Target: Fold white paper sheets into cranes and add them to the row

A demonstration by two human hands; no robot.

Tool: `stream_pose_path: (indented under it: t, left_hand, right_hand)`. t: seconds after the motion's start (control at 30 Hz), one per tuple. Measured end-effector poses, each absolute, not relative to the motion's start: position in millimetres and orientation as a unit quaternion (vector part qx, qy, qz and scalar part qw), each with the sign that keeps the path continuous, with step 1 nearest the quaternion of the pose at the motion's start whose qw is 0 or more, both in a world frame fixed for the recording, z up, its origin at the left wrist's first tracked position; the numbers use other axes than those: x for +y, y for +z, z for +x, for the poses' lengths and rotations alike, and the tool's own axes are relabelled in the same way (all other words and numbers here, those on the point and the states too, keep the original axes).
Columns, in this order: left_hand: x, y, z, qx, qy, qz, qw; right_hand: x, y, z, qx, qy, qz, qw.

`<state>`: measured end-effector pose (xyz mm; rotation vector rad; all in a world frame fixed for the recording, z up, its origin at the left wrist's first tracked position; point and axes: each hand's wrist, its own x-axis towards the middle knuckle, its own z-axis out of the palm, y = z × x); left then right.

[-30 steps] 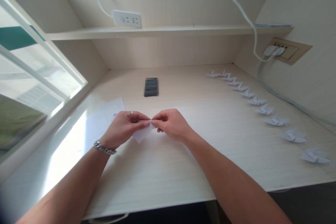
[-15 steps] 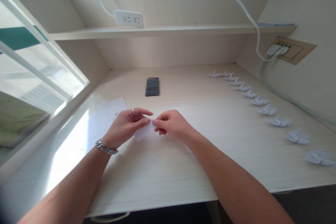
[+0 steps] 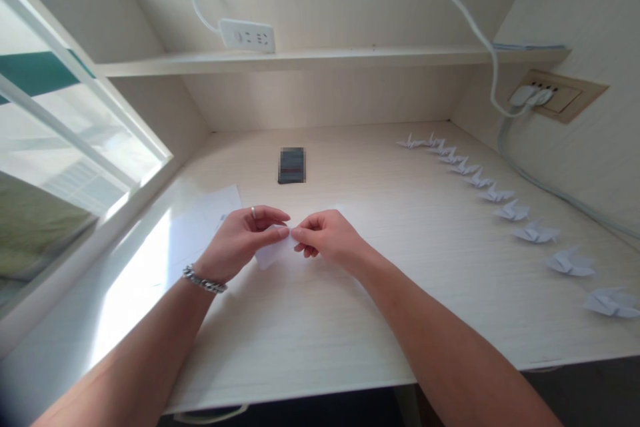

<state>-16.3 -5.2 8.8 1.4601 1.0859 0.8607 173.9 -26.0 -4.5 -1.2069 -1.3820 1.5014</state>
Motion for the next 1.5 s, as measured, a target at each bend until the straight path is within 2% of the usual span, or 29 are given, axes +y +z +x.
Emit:
stream_pose_path:
  t: [0.2, 0.57, 0.83, 1.23, 1.5]
  left_hand:
    - [-3.4, 12.1, -17.8, 0.44, 0.414, 0.524, 0.6]
    - [-0.8, 9.8, -17.2, 0.423, 0.441, 0.516, 0.6]
    - [-5.6, 12.0, -14.3, 0.474, 0.365, 0.587, 0.545]
    - [-4.2, 12.2, -16.4, 0.483, 0.336, 0.614, 0.527]
    - [-7.5, 16.0, -12.5, 0.497, 0.312, 0.666, 0.46]
  right_hand:
    - [-25.9, -2.9, 174.9, -0.53, 0.599, -0.447, 0.4]
    - [-25.2, -2.5, 174.7, -0.529, 0.593, -0.443, 0.415]
    - [-24.6, -4.0, 174.6, -0.537, 0.558, -0.472, 0.422]
    - [-24.4, -5.0, 175.5, -0.553, 0.555, -0.467, 0.411]
    - [-24.5, -8.2, 171.3, -0.567, 0.542, -0.469, 0.406]
